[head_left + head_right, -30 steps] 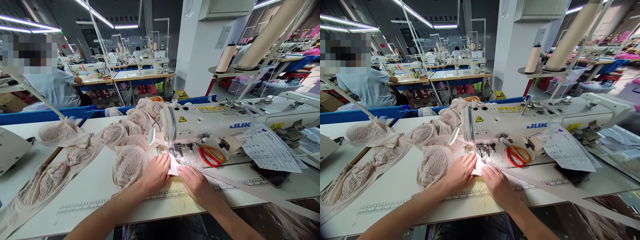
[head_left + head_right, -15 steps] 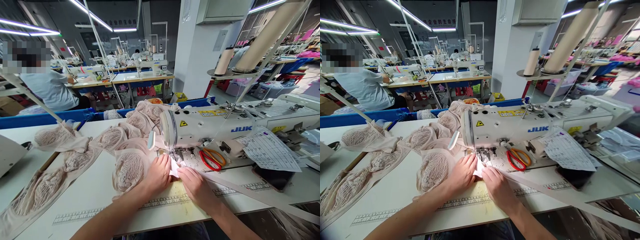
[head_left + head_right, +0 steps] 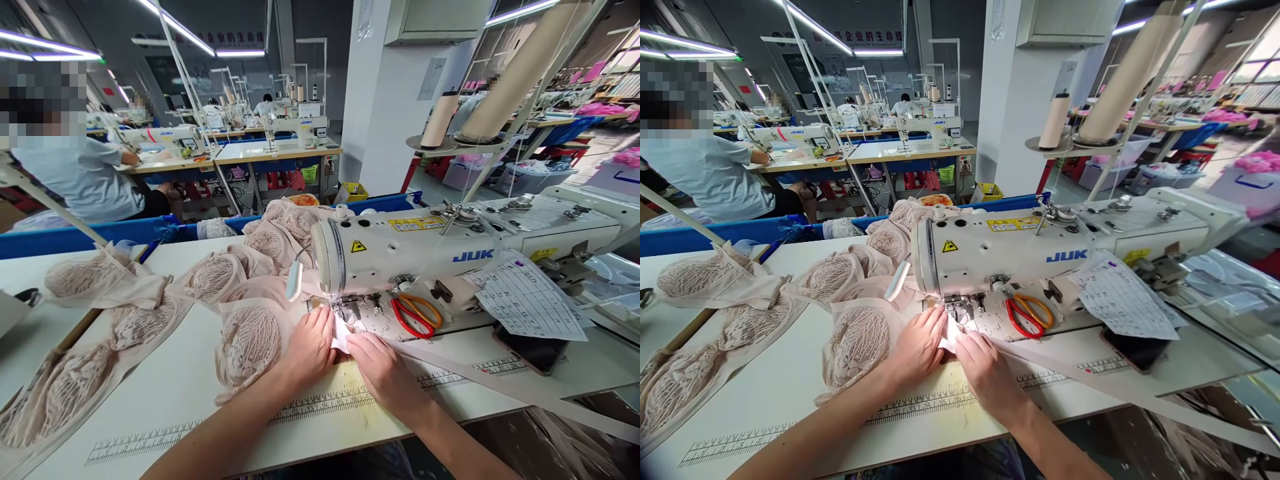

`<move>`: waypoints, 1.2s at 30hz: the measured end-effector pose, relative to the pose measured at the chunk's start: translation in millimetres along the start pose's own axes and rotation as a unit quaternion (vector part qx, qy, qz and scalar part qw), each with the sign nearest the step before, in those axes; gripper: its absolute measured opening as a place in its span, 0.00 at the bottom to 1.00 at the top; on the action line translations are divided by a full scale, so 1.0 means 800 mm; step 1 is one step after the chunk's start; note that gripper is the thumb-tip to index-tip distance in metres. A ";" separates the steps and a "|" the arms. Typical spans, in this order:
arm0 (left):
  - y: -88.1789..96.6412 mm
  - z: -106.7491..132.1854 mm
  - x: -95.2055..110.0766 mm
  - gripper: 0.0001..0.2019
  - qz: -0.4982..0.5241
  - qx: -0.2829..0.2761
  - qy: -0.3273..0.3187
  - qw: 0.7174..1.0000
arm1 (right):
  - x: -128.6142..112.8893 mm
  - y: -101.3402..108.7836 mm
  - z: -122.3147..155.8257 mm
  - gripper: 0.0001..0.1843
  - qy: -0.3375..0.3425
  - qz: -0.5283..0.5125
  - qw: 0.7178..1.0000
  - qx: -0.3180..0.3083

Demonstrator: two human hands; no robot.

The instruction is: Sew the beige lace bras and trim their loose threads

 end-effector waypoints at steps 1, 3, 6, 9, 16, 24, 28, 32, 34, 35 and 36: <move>-0.002 0.000 -0.001 0.28 0.002 0.006 0.001 1.000 | 0.000 -0.001 0.000 0.20 0.001 0.006 1.000 -0.001; -0.005 -0.002 -0.004 0.28 0.004 0.013 -0.001 1.000 | 0.001 -0.002 -0.003 0.20 0.008 0.025 1.000 0.002; -0.001 -0.005 -0.012 0.27 -0.002 0.023 -0.003 1.000 | -0.001 -0.004 -0.011 0.18 0.022 0.062 0.998 0.001; 0.009 -0.006 -0.021 0.22 0.011 0.069 -0.009 0.998 | -0.004 -0.008 -0.020 0.17 0.026 0.105 0.994 0.002; 0.011 -0.002 -0.028 0.11 0.031 0.174 -0.152 0.972 | -0.003 -0.021 -0.027 0.17 0.018 0.186 0.982 0.001; -0.001 -0.010 -0.047 0.13 -0.008 0.161 -0.150 0.975 | -0.006 -0.015 -0.026 0.16 0.028 0.153 0.988 0.004; 0.001 -0.014 -0.053 0.15 0.001 0.116 -0.136 0.984 | -0.007 -0.014 -0.025 0.15 0.021 0.131 0.991 0.005; -0.001 -0.018 -0.055 0.15 0.011 0.093 -0.128 0.987 | -0.006 -0.014 -0.026 0.16 0.011 0.118 0.993 0.003; -0.003 -0.019 -0.055 0.15 0.003 0.088 -0.126 0.988 | -0.006 -0.013 -0.026 0.16 0.009 0.112 0.994 0.003; -0.004 -0.019 -0.055 0.15 0.000 0.085 -0.122 0.989 | -0.006 -0.012 -0.026 0.17 0.008 0.109 0.994 0.003; -0.004 -0.020 -0.055 0.15 -0.002 0.080 -0.118 0.990 | -0.006 -0.012 -0.026 0.17 0.006 0.104 0.995 0.002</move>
Point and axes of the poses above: each hand's wrist, its own z-axis away from the middle knuckle, its own y-axis out of the back of the hand, x = y × z, the point moved 1 cm from there along -z, towards the middle knuckle, and after that the axes turned 15 degrees about -z, right-handed, at the moved point
